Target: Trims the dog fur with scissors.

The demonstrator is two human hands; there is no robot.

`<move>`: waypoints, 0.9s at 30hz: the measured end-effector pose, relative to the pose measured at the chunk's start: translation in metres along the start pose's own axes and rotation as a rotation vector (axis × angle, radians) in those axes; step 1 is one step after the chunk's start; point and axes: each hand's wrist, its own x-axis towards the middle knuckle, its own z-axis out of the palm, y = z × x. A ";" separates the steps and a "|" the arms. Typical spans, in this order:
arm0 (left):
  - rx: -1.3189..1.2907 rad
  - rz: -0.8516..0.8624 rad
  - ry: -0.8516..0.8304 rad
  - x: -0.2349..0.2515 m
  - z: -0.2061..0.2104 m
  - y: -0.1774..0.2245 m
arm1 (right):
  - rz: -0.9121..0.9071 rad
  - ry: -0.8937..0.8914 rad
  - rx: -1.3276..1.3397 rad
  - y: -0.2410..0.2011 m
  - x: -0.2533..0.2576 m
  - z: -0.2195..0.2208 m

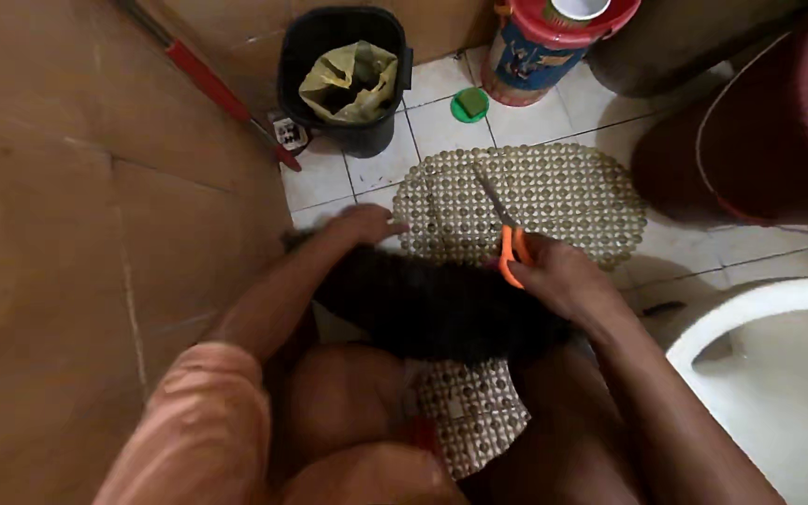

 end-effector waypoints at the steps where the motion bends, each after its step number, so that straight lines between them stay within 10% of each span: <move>1: -0.002 -0.047 -0.183 0.002 0.020 0.008 | -0.019 0.042 0.062 -0.003 -0.013 0.001; 4: 0.080 0.029 -0.416 0.002 0.043 0.021 | -0.104 0.119 0.268 0.002 -0.055 0.013; 8: -0.044 0.259 -0.262 -0.011 0.030 0.014 | -0.127 0.141 0.440 0.023 -0.099 0.051; 16: -0.323 0.085 0.302 -0.064 0.003 0.021 | -0.165 0.296 0.538 0.064 -0.125 0.089; 27: -0.223 -0.101 0.296 -0.096 0.091 0.114 | -0.213 0.319 0.340 0.078 -0.131 0.084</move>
